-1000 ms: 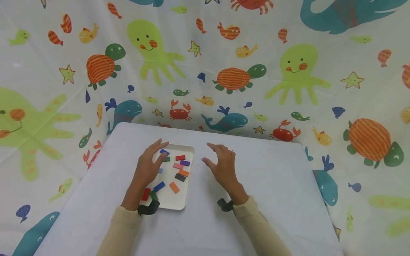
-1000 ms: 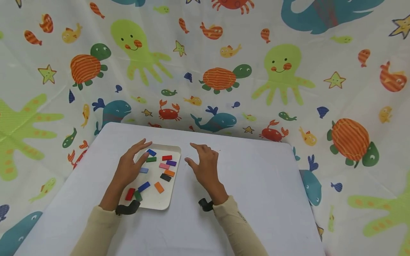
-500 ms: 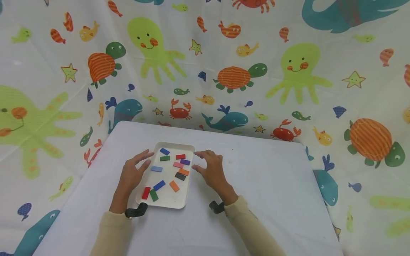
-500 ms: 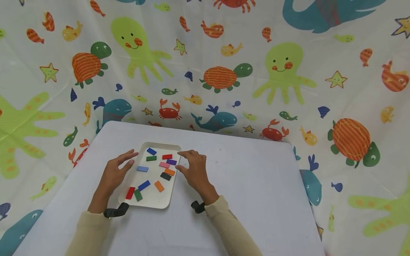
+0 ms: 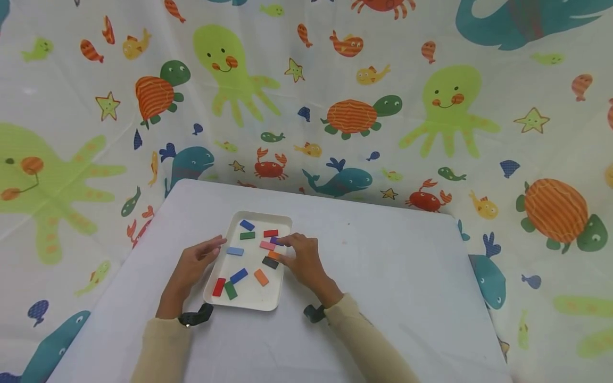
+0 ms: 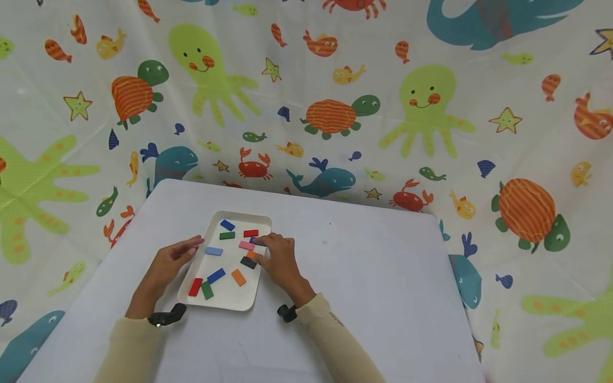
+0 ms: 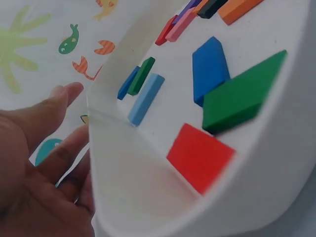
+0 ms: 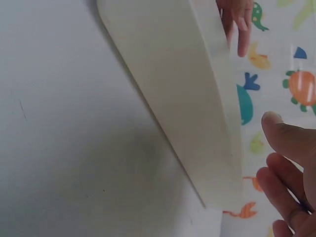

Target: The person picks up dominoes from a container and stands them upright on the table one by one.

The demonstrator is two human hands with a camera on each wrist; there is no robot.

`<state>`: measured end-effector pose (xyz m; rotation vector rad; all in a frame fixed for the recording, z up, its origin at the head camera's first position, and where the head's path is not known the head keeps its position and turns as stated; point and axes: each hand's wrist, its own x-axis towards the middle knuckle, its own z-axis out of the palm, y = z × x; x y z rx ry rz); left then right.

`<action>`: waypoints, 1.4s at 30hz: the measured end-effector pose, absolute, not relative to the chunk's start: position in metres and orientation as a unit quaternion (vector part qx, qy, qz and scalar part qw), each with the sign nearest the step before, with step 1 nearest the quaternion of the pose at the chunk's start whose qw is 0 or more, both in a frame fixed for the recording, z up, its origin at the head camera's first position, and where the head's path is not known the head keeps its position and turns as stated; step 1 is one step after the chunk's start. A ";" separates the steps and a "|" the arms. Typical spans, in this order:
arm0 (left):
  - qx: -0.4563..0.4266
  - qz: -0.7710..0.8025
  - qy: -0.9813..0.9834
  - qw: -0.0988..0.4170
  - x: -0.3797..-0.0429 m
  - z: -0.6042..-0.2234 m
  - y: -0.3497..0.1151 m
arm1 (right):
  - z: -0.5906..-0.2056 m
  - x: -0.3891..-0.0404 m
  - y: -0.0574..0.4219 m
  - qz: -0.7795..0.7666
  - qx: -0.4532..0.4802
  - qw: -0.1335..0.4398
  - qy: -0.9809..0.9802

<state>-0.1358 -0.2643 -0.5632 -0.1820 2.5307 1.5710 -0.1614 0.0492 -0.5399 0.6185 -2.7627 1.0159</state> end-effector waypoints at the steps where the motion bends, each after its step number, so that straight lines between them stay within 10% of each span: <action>1: -0.060 0.531 0.841 0.083 -0.136 -0.565 -0.266 | -0.542 -0.162 0.047 0.335 0.206 0.065 -0.917; 42: -0.029 0.567 0.818 0.093 -0.138 -0.590 -0.280 | -0.561 -0.186 0.011 0.258 0.217 -0.005 -0.941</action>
